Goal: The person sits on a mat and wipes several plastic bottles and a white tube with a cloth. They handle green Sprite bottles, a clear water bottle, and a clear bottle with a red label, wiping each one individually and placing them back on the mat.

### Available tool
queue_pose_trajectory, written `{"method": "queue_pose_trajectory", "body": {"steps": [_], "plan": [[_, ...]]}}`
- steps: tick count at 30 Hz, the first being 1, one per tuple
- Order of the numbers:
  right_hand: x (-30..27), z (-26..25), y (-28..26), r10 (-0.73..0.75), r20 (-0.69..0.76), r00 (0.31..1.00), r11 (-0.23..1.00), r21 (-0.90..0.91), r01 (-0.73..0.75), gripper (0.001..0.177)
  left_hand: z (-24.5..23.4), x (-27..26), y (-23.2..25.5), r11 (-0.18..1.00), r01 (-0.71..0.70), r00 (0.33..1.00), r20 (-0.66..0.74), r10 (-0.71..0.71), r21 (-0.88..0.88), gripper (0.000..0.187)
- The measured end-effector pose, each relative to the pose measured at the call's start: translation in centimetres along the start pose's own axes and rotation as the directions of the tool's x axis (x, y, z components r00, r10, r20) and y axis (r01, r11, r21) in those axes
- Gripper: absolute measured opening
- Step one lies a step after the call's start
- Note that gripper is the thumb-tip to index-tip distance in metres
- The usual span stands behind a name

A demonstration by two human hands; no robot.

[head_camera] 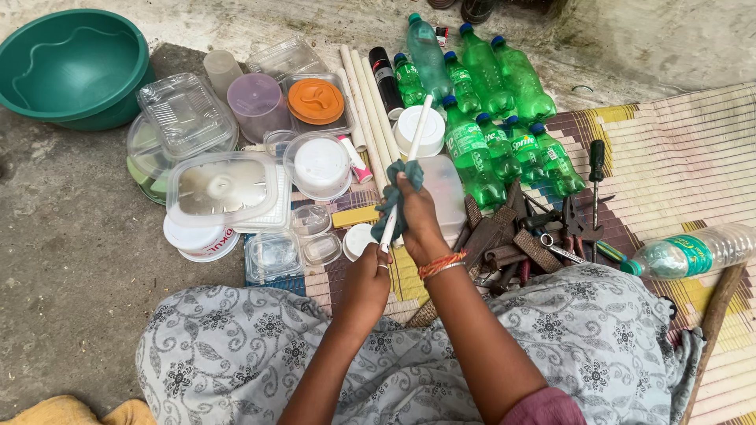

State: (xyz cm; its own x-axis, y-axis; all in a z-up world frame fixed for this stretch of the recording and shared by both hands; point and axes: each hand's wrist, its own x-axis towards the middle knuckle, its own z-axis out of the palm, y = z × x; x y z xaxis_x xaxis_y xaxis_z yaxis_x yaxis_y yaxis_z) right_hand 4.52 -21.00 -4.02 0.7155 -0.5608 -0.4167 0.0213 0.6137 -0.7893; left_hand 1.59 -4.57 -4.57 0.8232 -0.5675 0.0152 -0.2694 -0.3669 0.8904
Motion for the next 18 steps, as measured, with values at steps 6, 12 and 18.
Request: {"method": "queue_pose_trajectory", "body": {"steps": [6, 12, 18], "plan": [[2.7, 0.7, -1.3, -0.122, -0.16, 0.98, 0.992, -0.04, 0.117, 0.032, 0.1, -0.4, 5.6, 0.89, 0.219, 0.959, 0.079, -0.272, 0.4, 0.024], [-2.2, 1.3, 0.9, -0.114, 0.044, 0.993, 0.973, -0.199, 0.12, 0.028, -0.6, 0.4, 6.5, 0.926, 0.249, 0.959, 0.057, -0.276, 0.284, 0.031], [-2.9, -0.5, -3.5, 0.134, 0.219, 0.967, 0.932, -0.358, -0.048, 0.03, -2.5, 3.1, 2.8, 0.917, 0.348, 0.936, 0.021, -0.35, -0.193, 0.038]]}}
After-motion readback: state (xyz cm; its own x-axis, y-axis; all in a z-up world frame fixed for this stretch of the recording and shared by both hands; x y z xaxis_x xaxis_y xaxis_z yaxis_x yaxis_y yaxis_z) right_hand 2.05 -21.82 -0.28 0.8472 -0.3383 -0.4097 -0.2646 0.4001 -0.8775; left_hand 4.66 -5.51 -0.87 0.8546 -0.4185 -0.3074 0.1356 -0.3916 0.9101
